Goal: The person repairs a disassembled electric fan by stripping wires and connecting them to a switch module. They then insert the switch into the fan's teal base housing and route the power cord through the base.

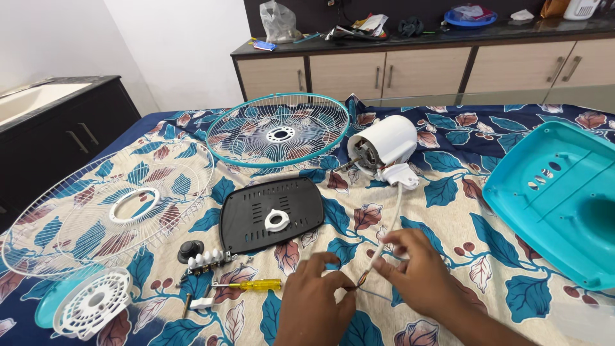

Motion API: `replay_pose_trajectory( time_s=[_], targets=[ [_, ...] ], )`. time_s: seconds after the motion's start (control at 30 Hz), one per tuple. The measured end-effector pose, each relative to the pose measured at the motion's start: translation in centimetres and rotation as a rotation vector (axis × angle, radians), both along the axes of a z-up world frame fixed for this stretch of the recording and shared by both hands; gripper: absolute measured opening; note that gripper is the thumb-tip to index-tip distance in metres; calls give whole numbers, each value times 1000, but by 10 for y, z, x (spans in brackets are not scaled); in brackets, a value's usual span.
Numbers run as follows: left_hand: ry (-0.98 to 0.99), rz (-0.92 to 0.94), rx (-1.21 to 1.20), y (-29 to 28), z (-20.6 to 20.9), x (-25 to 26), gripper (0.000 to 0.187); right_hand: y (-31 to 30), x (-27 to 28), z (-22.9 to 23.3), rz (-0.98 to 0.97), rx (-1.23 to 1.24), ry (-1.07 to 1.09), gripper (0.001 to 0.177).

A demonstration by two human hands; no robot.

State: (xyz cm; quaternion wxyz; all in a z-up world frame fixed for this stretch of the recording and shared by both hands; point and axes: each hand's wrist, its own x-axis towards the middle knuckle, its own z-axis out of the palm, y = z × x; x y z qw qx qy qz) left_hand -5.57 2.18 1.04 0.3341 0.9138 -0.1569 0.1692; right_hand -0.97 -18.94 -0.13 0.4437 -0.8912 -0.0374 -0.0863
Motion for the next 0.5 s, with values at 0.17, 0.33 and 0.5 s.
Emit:
replay_pose_trajectory(
  time_s=[0.17,0.33,0.5],
  targets=[
    [164,26,-10,-5,1,-10,14,1,2,-14,6,622,479,48],
    [132,-14,18,5,4,-19,17,1,1,-22,145,646,453,52],
    [160,58,40,32,9,-23,14,7,-6,-18,97,198,214,37]
  ],
)
